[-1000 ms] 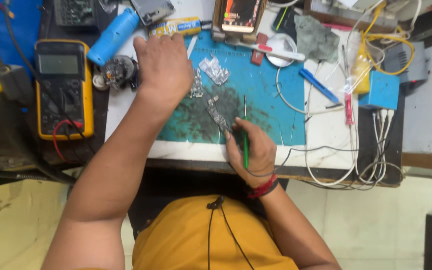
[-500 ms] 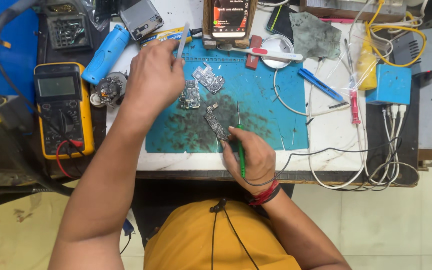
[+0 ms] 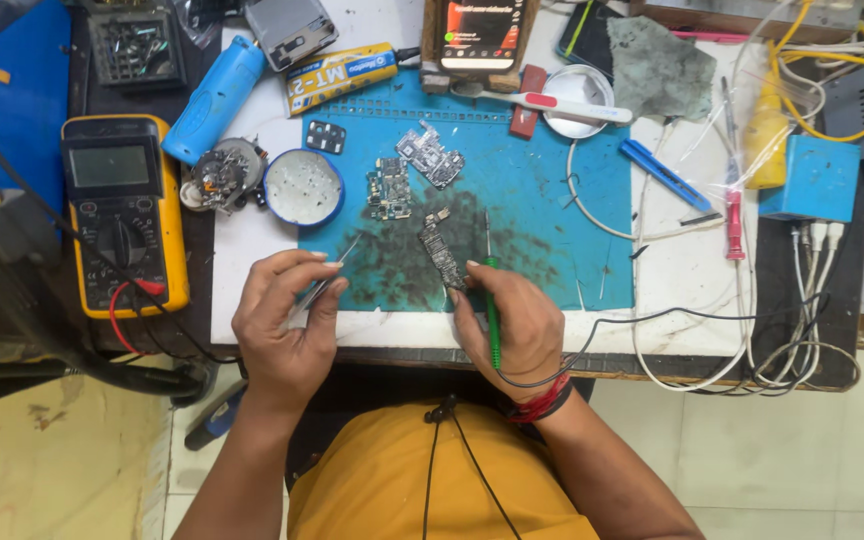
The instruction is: The person uses a green-handled screwdriver and tweezers to manipulate components on a small circuit board placed on a blue mat. They repeatedly probe and adjust points on the board while holding it steady with the other hand.
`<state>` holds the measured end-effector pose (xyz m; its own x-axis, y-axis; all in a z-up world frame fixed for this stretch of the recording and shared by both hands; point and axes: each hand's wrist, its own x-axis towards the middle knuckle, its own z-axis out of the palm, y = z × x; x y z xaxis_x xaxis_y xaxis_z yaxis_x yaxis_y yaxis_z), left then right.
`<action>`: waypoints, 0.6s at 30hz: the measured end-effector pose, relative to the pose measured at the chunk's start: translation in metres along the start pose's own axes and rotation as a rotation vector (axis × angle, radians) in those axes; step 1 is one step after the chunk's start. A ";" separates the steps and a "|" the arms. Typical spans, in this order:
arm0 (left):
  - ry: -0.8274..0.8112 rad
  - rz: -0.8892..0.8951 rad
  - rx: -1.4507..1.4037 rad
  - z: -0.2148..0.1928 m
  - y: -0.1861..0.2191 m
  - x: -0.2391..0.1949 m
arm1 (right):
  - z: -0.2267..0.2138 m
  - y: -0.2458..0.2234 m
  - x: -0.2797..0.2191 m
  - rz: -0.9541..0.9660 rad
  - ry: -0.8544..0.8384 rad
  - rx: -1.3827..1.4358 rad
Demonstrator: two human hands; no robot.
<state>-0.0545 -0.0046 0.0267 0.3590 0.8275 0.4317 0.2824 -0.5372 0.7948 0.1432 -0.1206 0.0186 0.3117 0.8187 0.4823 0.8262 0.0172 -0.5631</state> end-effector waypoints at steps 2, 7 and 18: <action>-0.029 0.011 0.041 -0.004 -0.008 -0.003 | 0.000 -0.001 0.000 -0.001 -0.005 -0.004; 0.037 -0.056 -0.085 -0.010 -0.020 -0.004 | 0.002 -0.001 -0.001 -0.002 -0.004 -0.024; 0.264 -0.244 -0.432 0.012 -0.048 0.015 | 0.002 -0.001 -0.003 0.012 -0.009 -0.011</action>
<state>-0.0520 0.0321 -0.0099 0.0779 0.9620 0.2615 -0.0803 -0.2554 0.9635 0.1411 -0.1216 0.0165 0.3175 0.8239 0.4693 0.8276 0.0008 -0.5613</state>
